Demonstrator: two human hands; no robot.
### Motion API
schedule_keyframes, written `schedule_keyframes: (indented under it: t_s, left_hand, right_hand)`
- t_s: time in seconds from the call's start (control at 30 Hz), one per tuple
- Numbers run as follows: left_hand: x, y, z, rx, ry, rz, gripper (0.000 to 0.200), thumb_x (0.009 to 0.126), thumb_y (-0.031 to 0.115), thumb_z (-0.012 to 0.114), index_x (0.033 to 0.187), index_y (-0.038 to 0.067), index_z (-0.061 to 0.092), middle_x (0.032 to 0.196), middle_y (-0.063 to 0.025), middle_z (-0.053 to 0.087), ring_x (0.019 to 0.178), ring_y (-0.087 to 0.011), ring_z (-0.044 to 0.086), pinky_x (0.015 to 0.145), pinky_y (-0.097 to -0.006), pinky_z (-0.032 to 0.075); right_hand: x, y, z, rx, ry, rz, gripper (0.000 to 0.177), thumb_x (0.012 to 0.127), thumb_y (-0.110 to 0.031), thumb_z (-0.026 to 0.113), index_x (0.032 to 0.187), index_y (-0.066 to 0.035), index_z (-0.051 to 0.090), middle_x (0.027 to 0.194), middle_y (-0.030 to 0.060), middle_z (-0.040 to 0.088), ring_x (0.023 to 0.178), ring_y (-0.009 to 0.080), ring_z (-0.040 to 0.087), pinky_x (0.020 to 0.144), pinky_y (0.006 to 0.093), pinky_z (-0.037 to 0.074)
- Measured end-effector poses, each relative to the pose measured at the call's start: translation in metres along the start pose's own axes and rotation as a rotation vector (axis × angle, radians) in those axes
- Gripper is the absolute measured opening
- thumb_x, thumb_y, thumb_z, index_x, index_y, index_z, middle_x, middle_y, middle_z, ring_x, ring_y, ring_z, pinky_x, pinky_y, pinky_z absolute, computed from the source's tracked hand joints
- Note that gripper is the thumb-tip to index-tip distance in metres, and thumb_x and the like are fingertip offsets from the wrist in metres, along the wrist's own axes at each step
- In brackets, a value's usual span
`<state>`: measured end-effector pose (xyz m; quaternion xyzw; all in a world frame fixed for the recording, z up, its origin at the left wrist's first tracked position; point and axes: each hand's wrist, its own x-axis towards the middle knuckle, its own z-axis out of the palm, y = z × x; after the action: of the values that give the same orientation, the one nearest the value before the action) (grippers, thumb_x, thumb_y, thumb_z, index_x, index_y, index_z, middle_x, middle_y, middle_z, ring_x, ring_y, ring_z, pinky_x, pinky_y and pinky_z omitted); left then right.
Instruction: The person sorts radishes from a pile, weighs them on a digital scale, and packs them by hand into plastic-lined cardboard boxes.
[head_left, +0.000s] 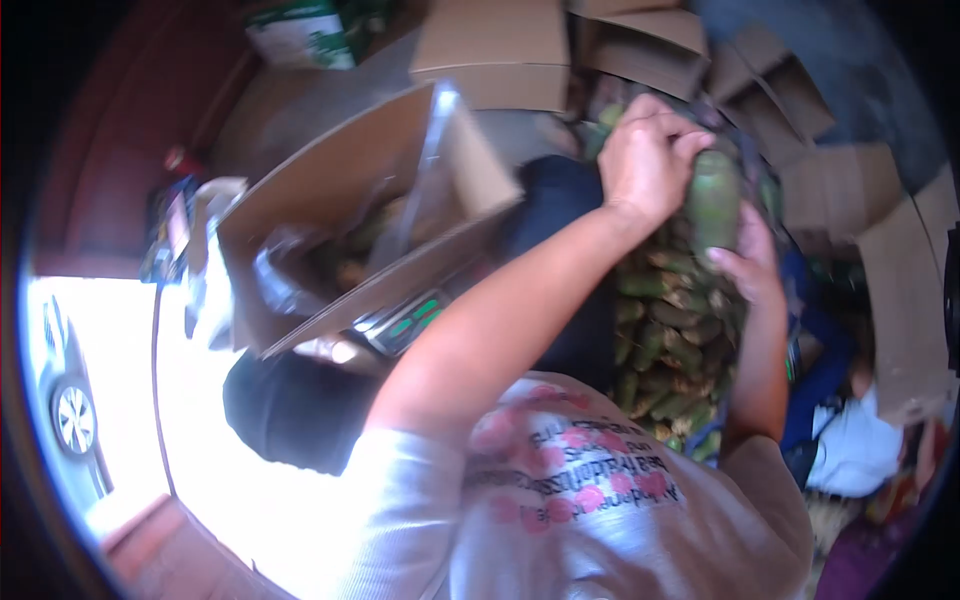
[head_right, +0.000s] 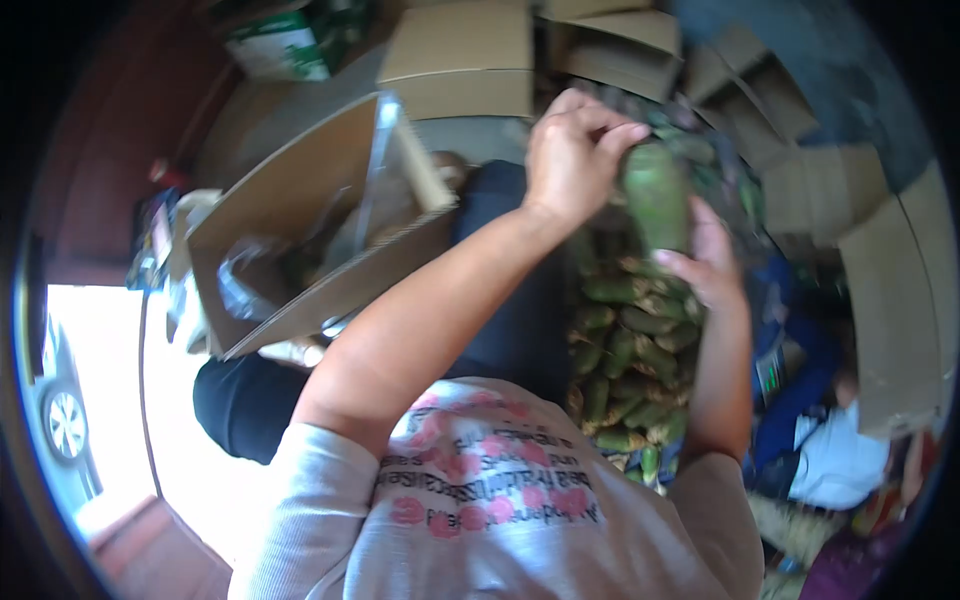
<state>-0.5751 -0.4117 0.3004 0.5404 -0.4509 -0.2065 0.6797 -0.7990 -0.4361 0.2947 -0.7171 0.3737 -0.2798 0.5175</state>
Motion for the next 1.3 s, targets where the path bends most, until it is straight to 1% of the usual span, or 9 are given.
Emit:
schedule_keyframes:
  t_s: [0.2, 0.33, 0.4, 0.5, 0.53, 0.67, 0.83, 1.03, 1.3]
  left_hand:
    - [0.041, -0.004, -0.159, 0.319, 0.33, 0.273, 0.026, 0.081, 0.022, 0.073, 0.082, -0.002, 0.063, 0.079, -0.0142, 0.06, 0.068, -0.0234, 0.059, 0.063, -0.0334, 0.048]
    - [0.025, 0.024, -0.321, 0.56, 0.446, 0.233, 0.018, 0.09, 0.02, 0.066, 0.095, 0.003, 0.068, 0.077, -0.0024, 0.067, 0.065, -0.0041, 0.058, 0.059, -0.0185, 0.045]
    - [0.014, 0.026, -0.412, 0.947, 0.532, 0.372, 0.015, 0.089, 0.018, 0.065, 0.095, 0.006, 0.07, 0.08, -0.0046, 0.071, 0.068, -0.0142, 0.069, 0.065, -0.0304, 0.054]
    - [-0.018, 0.015, -0.499, 1.687, 0.706, -0.03, 0.039, 0.086, 0.021, 0.068, 0.124, 0.013, 0.059, 0.107, -0.0116, 0.069, 0.102, -0.0289, 0.065, 0.084, -0.0398, 0.054]
    - [-0.023, 0.013, -0.501, 1.642, 0.665, -0.03, 0.042, 0.086, 0.023, 0.068, 0.126, 0.014, 0.057, 0.105, -0.012, 0.069, 0.099, -0.029, 0.066, 0.082, -0.0395, 0.055]
    - [-0.032, 0.023, -0.432, 1.082, 0.329, -0.245, 0.051, 0.085, 0.031, 0.069, 0.131, 0.014, 0.052, 0.082, -0.0131, 0.069, 0.078, -0.0251, 0.069, 0.07, -0.037, 0.054]
    - [-0.039, 0.002, -0.384, 1.338, -0.358, -0.506, 0.045, 0.089, 0.016, 0.063, 0.132, 0.013, 0.051, 0.066, -0.0144, 0.063, 0.069, -0.028, 0.069, 0.063, -0.0346, 0.053]
    - [-0.044, -0.021, -0.395, 0.726, 0.06, -0.362, 0.049, 0.081, -0.005, 0.054, 0.127, 0.008, 0.051, 0.09, -0.0207, 0.065, 0.08, -0.0372, 0.065, 0.071, -0.0426, 0.051]
    - [-0.046, -0.02, -0.397, 0.11, 0.191, -0.59, 0.038, 0.092, -0.003, 0.043, 0.128, 0.008, 0.05, 0.09, -0.0053, 0.054, 0.076, -0.0128, 0.061, 0.077, -0.0296, 0.05]
  right_hand:
    - [0.078, -0.085, 0.04, -0.179, -0.125, -0.172, 0.08, 0.068, -0.009, 0.076, 0.137, 0.004, 0.035, 0.128, 0.0129, 0.05, 0.119, 0.0219, 0.049, 0.103, 0.0345, 0.036]
    - [0.13, -0.137, 0.106, -0.304, -0.451, -0.261, 0.073, 0.07, -0.009, 0.072, 0.135, 0.003, 0.04, 0.126, 0.0116, 0.051, 0.117, 0.0206, 0.05, 0.1, 0.0332, 0.038]
    - [0.154, -0.153, 0.152, -0.369, -0.618, -0.244, 0.069, 0.071, -0.01, 0.071, 0.133, 0.003, 0.042, 0.122, 0.0115, 0.054, 0.115, 0.0192, 0.051, 0.098, 0.0331, 0.04]
    - [0.191, -0.158, 0.234, -0.648, -0.988, -0.452, 0.056, 0.074, -0.018, 0.067, 0.122, 0.004, 0.049, 0.108, 0.017, 0.06, 0.101, 0.0258, 0.059, 0.086, 0.0364, 0.047]
    - [0.2, -0.148, 0.26, -0.764, -1.068, -0.597, 0.052, 0.074, -0.021, 0.065, 0.118, 0.004, 0.051, 0.104, 0.0193, 0.061, 0.095, 0.0291, 0.061, 0.081, 0.0385, 0.049]
    - [0.219, -0.11, 0.359, -1.304, -1.335, -0.216, 0.051, 0.072, -0.024, 0.066, 0.114, 0.002, 0.055, 0.106, 0.0195, 0.061, 0.104, 0.0329, 0.058, 0.088, 0.0405, 0.046]
    - [0.233, -0.046, 0.425, -1.437, -1.59, 0.011, 0.047, 0.075, -0.028, 0.067, 0.11, 0.002, 0.059, 0.097, 0.0195, 0.065, 0.086, 0.0338, 0.065, 0.078, 0.0418, 0.052]
    - [0.228, 0.0, 0.44, -1.142, -1.458, 0.186, 0.046, 0.077, -0.03, 0.07, 0.111, -0.001, 0.061, 0.105, 0.0183, 0.065, 0.094, 0.03, 0.064, 0.081, 0.0397, 0.051]
    - [0.222, 0.105, 0.475, -1.039, -1.11, -0.532, 0.066, 0.078, -0.031, 0.07, 0.133, -0.004, 0.045, 0.13, 0.0201, 0.051, 0.121, 0.0306, 0.05, 0.101, 0.0403, 0.04]
